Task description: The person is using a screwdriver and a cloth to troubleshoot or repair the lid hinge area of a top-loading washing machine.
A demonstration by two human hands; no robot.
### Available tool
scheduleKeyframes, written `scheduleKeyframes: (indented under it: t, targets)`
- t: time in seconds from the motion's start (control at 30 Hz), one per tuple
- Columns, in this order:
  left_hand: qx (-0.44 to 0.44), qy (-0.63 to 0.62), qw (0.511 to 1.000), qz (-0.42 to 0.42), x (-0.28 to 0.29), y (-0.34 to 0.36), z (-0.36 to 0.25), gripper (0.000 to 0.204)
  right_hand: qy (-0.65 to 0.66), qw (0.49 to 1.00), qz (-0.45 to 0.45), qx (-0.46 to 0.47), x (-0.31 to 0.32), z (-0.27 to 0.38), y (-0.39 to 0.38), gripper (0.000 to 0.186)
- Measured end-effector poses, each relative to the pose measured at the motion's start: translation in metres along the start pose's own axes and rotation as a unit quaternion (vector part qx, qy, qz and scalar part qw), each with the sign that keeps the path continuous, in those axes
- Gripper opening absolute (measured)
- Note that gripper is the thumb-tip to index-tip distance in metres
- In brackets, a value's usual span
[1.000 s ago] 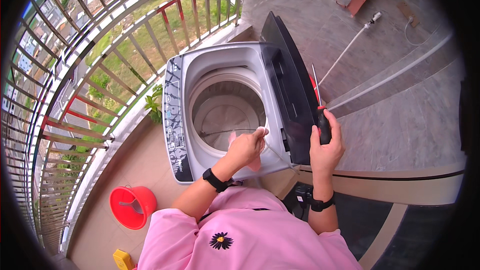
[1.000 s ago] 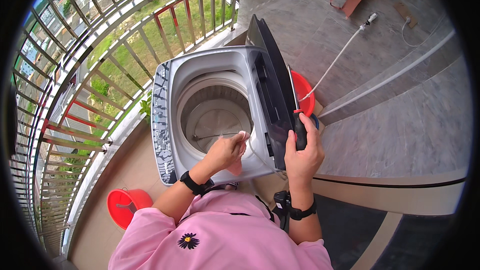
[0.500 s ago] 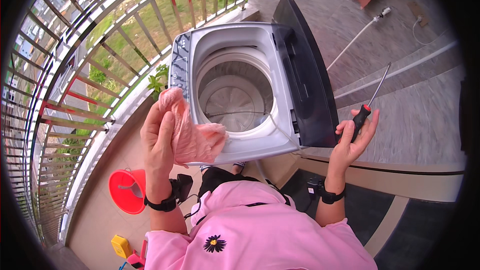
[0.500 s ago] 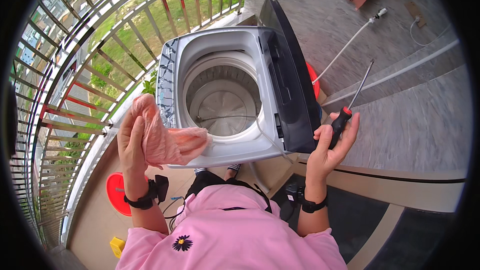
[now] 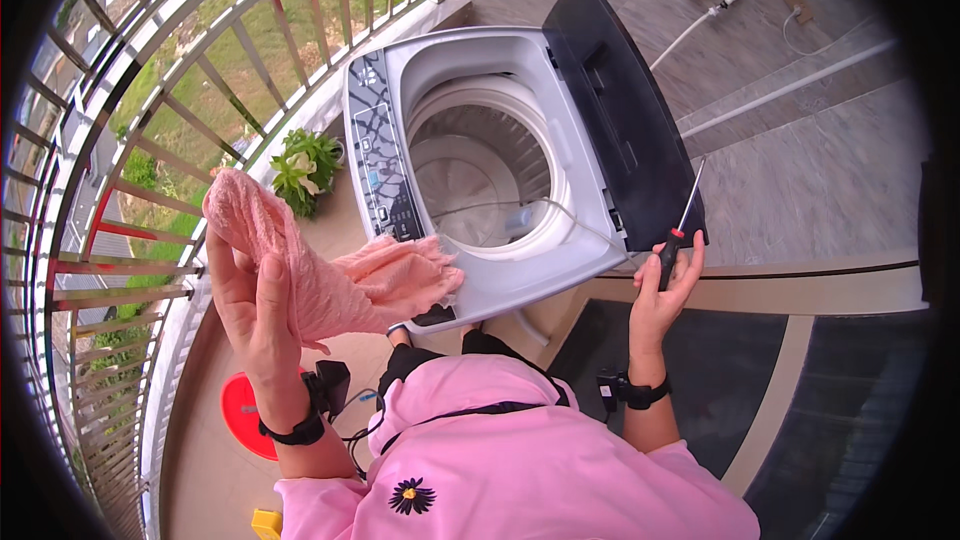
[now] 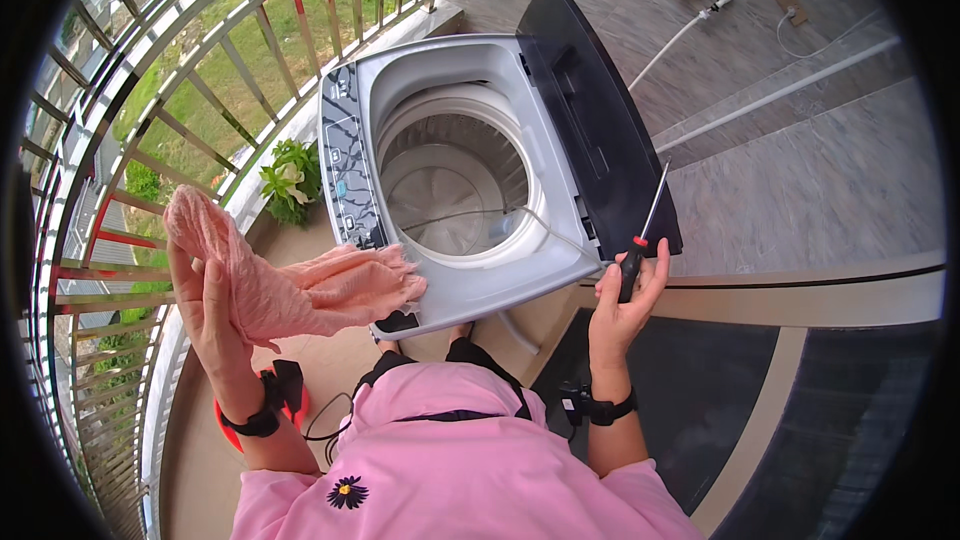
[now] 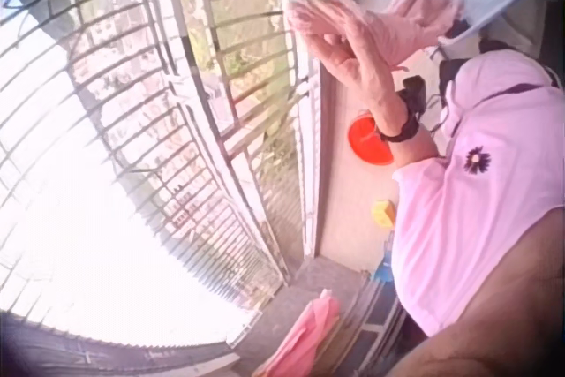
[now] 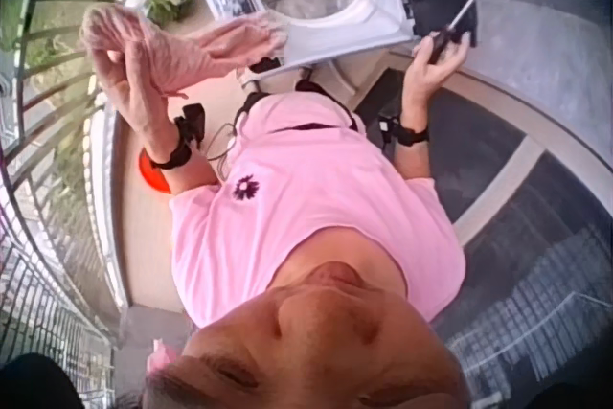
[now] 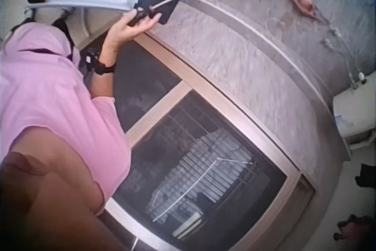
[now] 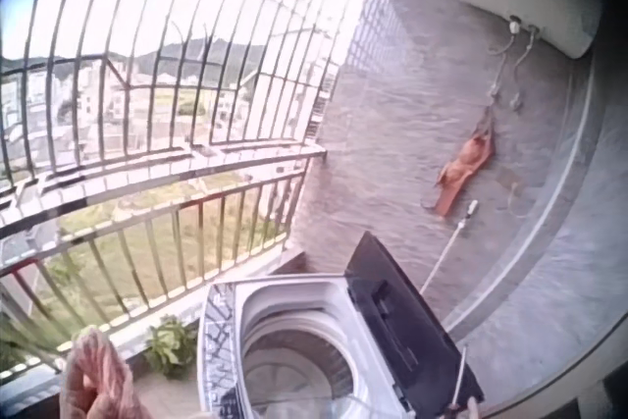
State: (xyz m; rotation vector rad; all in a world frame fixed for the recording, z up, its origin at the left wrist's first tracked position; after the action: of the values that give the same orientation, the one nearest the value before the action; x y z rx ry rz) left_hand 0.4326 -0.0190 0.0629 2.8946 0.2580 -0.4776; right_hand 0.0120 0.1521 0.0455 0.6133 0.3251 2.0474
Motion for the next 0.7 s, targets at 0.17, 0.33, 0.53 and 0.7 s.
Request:
scheduleKeyframes:
  t: [0.17,0.33,0.53,0.7]
  targets:
    - [0.121,0.069,0.979,0.152,-0.006,-0.001,0.063,0.062,-0.161,0.987,0.010,0.014,0.000,-0.024,-0.030,0.060]
    - [0.139,0.106,0.958,0.229,-0.025,-0.024,0.098,0.058,-0.361,0.927,-0.091,0.036,0.029,-0.024,-0.020,0.038]
    - [0.130,0.213,0.913,0.324,-0.046,-0.038,0.125,0.053,-0.408,0.880,-0.192,0.146,0.050,-0.004,0.021,0.024]
    - [0.054,0.280,0.894,0.346,-0.082,-0.045,0.162,0.039,-0.340,0.908,0.146,0.197,-0.060,-0.013,0.033,0.023]
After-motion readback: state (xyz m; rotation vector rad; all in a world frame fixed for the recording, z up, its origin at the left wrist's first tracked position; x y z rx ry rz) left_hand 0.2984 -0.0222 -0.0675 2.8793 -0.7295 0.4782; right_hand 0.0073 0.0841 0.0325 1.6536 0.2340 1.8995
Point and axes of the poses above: each hand's wrist, its own y-axis towards the middle knuckle, its own x-axis out of the back of the hand, z = x × y, the point moved 8 cm from there along y, towards the middle knuckle, and after that the axes turned 8 degrees about -z, right-handed, at the moved point
